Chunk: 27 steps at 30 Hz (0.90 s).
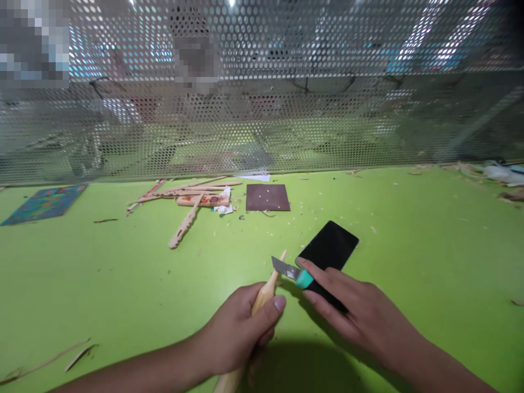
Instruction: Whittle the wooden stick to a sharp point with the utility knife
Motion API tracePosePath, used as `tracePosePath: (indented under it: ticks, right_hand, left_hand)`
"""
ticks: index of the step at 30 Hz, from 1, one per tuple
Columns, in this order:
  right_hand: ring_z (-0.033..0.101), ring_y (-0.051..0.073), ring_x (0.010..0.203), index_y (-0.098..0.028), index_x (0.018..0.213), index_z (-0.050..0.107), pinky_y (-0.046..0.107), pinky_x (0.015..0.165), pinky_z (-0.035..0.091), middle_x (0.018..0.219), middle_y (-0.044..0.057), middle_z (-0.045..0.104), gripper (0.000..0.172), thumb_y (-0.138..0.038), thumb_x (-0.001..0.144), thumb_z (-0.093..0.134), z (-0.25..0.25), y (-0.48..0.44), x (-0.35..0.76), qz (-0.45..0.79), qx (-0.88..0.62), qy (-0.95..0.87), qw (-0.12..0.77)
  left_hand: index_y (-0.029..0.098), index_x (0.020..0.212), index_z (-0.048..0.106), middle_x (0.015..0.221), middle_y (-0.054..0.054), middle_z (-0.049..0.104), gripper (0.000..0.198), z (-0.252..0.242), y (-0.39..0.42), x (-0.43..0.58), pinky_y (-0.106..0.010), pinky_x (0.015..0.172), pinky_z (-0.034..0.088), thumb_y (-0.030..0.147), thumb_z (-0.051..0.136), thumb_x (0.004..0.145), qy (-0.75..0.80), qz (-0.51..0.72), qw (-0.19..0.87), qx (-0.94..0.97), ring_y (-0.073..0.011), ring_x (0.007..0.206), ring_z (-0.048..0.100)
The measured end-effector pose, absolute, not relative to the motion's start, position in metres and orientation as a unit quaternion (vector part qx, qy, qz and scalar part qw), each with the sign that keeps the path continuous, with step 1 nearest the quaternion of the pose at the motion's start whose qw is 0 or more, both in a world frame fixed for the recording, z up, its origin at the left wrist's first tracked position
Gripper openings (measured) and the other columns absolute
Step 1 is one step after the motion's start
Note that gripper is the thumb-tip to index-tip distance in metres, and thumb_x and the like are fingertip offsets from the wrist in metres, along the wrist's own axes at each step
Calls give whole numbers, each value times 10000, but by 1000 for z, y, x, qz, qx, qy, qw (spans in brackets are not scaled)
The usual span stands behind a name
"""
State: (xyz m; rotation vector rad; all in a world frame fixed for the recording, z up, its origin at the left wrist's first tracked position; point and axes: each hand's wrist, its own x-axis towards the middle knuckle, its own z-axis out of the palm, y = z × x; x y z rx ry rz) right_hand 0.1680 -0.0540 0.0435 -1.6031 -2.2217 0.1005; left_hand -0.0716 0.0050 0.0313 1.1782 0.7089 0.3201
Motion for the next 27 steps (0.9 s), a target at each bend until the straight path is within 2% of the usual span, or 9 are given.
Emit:
tracePosePath:
  ticks: [11,16,20,23,27]
  right_hand:
    - [787,223,774,-199,1496,553,308,610,647,1025,101,799,461,-392,1095,431,43,-55,175,60,-600,-763,234]
    - [799,255,906,-189,1478,564,335,672,670,1137,125,794,449,-373,1089,434,42,-56,174,66,-590,-770,234]
    - [798,259,935,-145,1463,567,325,658,672,1167,150,788,447,-355,1089,440,43,-57,173,77,-583,-773,239]
    - [804,253,903,-142,1449,580,308,607,664,1166,151,790,446,-360,1089,433,45,-56,173,76,-590,-767,239]
    - [807,256,899,-155,1423,610,307,595,664,1170,141,793,437,-367,1078,443,47,-56,172,72,-598,-761,241]
  left_hand:
    - [190,834,502,634,46,500,483,35,6,-73,-197,477,365,645,552,987,323,139,750,560,-80,511,419]
    - [210,857,477,631,61,484,446,31,5,-73,-183,428,324,627,548,998,315,144,777,526,-69,463,390]
    - [197,794,505,586,48,474,502,27,6,-73,-177,438,351,627,427,1040,312,164,785,510,-76,466,386]
    - [200,785,536,550,45,458,588,25,8,-72,-187,355,333,674,294,1035,326,145,825,439,-83,390,348]
    - [200,831,545,567,61,432,536,25,10,-71,-172,313,286,611,273,1040,308,145,870,357,-67,346,299]
